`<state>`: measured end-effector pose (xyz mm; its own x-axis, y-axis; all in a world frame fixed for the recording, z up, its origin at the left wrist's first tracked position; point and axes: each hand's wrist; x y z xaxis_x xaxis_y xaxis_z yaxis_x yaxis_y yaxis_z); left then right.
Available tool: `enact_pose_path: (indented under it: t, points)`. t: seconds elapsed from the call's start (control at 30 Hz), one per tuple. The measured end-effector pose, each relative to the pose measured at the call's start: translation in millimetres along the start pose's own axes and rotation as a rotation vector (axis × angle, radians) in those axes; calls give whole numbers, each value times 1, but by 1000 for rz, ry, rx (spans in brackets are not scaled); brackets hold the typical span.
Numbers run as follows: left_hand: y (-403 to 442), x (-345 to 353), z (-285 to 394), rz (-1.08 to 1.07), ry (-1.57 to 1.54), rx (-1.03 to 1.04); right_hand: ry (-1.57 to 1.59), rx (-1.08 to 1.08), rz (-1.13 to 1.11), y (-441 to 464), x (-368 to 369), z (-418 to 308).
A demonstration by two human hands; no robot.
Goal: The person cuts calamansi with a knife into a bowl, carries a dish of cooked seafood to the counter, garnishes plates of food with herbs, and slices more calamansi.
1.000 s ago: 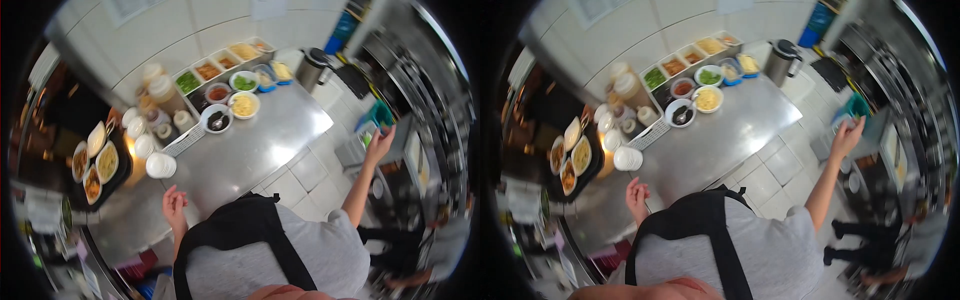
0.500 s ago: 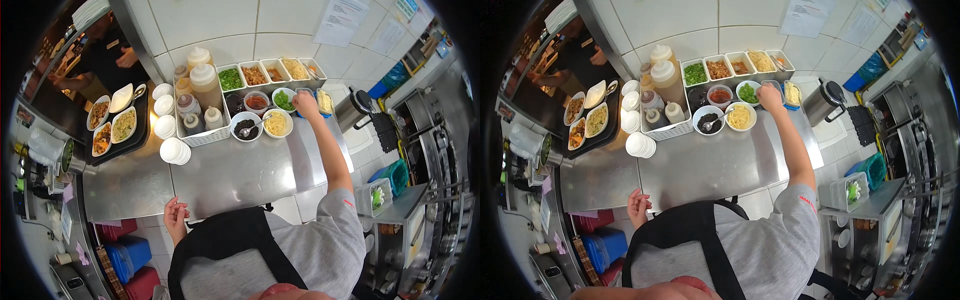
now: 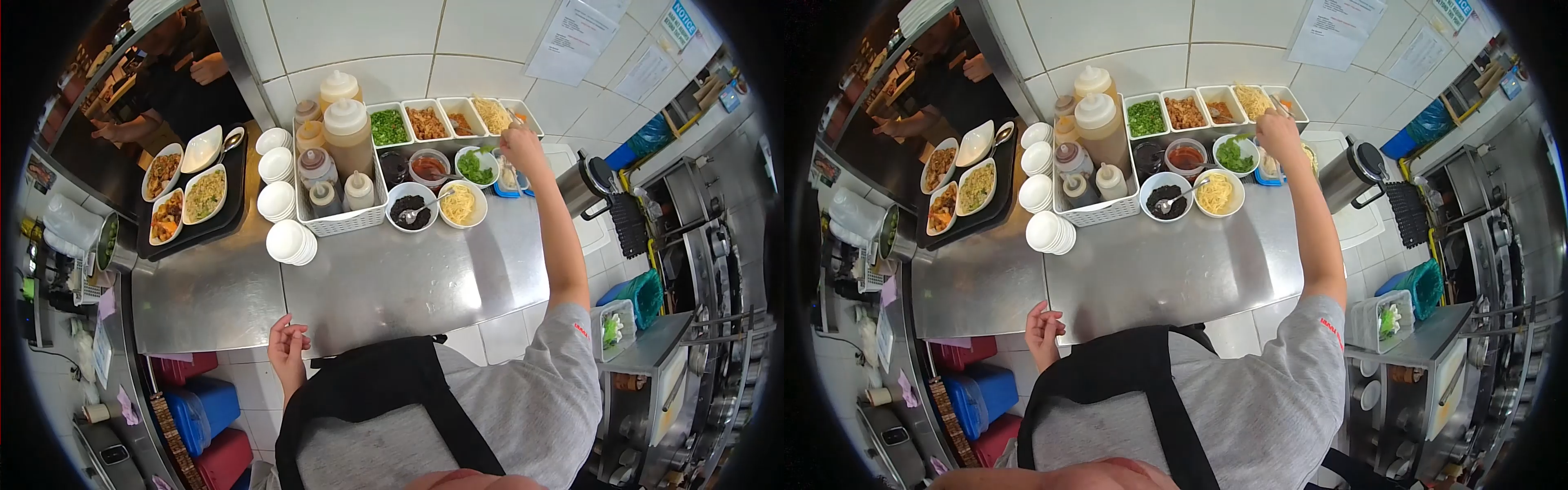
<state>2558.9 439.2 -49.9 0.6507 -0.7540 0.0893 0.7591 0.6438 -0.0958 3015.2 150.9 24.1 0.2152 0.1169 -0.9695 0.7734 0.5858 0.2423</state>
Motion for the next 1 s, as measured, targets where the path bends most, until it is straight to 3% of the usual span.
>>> enact_pose_path:
  t: [0.07, 0.33, 0.4, 0.5, 0.57, 0.67, 0.77, 0.83, 1.0]
  points:
    - [3, 0, 1, -10, -8, 2, 49, -58, 126, -6, 1, 4]
    - [3, -7, -1, -21, -20, -21, 605, 277, 383, -38, 23, -11]
    - [2, -11, -1, -38, 6, -38, 368, 269, 218, -47, 44, -11]
    - [-1, -20, 7, 27, -7, -1, 570, 324, 286, -33, 62, -11]
    - [-4, -20, 11, 48, -44, -13, 455, 359, 180, -43, 63, -8]
    - [-5, -22, 5, 66, -41, -29, 444, 363, 289, -39, 52, -12]
    - [-3, -11, 3, -3, -30, -43, 433, 331, 149, -32, 52, -6]
    - [0, -2, 4, -38, -21, -47, 151, 155, -78, -24, 44, -8]
    - [3, 17, 7, -74, -3, -31, -93, -35, -316, 3, 61, 0]
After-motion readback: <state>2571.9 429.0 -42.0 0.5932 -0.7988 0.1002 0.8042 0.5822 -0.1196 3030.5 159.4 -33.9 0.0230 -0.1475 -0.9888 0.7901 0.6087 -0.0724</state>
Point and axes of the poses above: each hand's wrist, its own y-axis towards the middle knuckle, its own x-axis out of the palm, z = x × y, and after that the axes turned 4 degrees about -z, right-handed
